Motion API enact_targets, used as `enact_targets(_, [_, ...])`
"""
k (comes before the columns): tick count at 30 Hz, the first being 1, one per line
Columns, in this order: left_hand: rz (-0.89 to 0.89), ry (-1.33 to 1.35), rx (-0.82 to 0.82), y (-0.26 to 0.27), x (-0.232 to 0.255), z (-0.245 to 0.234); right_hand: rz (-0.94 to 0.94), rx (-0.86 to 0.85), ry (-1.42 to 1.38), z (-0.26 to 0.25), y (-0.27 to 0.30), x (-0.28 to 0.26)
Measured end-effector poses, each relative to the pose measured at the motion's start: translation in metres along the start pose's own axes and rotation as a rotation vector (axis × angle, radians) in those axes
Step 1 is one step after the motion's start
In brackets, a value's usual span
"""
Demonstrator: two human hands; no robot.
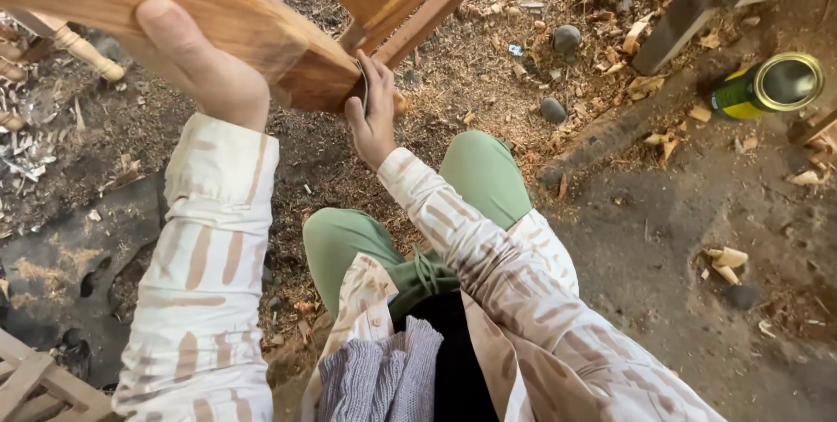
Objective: Sanding a wooden furniture component with a sanding block
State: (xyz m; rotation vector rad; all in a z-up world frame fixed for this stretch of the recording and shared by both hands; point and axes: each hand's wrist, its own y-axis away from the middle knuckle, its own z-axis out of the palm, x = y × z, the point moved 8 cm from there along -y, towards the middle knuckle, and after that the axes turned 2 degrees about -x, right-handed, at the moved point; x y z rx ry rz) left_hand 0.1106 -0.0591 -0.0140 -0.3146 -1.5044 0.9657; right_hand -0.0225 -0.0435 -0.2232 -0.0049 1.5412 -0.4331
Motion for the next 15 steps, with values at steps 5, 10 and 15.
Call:
enact_targets(5, [-0.014,-0.083,0.054,0.001,0.000,0.001,-0.367,0.197,-0.170,-0.007,-0.010,-0.143])
enact_targets(10, [-0.105,0.000,0.012,-0.002,-0.008,0.010,-0.258,0.184,-0.284,0.001,-0.008,-0.078])
enact_targets(15, [0.000,0.104,0.016,-0.001,-0.011,0.009,0.079,0.081,-0.567,0.014,-0.002,-0.046])
